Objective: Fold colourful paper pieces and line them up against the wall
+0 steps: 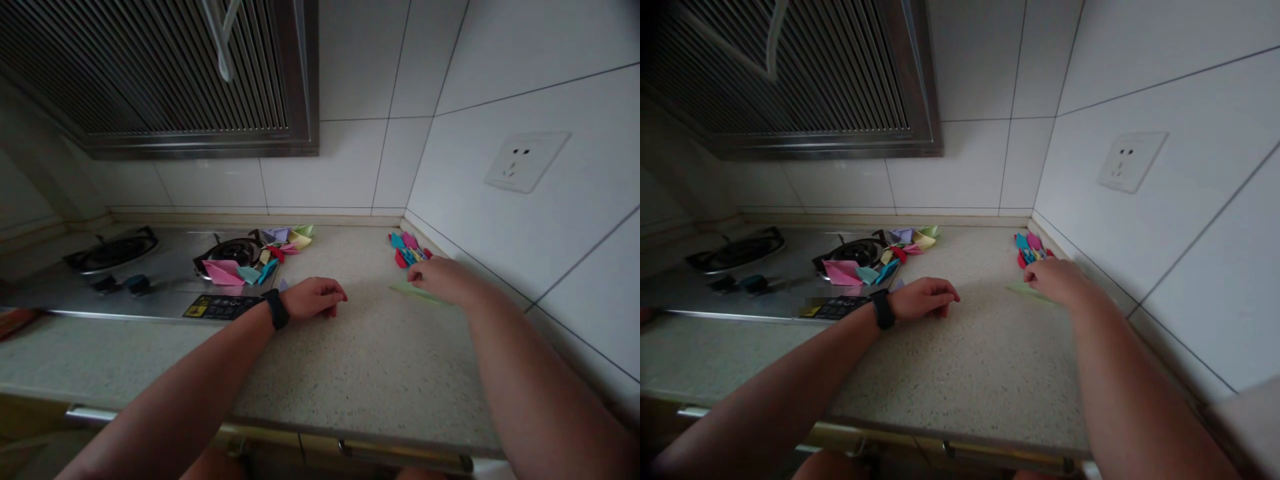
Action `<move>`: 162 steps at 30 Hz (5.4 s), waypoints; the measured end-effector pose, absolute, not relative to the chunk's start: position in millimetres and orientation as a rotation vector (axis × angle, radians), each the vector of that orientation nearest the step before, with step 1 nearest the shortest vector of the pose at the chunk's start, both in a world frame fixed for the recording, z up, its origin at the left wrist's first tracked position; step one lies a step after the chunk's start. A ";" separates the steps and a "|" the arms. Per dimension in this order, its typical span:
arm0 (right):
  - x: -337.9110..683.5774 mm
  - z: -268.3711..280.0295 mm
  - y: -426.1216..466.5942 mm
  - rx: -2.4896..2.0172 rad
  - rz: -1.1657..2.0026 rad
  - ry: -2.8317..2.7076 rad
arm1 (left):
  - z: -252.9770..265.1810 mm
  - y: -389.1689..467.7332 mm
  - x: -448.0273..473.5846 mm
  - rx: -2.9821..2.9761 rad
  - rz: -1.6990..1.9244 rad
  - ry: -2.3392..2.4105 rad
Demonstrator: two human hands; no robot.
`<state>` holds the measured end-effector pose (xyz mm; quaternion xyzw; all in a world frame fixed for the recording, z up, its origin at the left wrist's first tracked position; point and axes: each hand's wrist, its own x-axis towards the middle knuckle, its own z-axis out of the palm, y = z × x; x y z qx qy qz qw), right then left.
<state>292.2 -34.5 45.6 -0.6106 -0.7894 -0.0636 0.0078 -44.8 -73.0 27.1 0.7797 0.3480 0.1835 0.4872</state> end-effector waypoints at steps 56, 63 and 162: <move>169.9 37.7 -71.8 -0.756 0.178 -2.365 | 44.5 -71.9 -54.9 2.846 0.949 0.927; 169.6 40.2 -72.1 -0.694 0.117 -2.301 | 49.1 -76.7 -53.5 2.799 1.034 0.967; 156.3 26.9 -76.0 -0.732 1.510 -1.711 | 52.6 -98.6 -40.5 2.423 0.827 0.779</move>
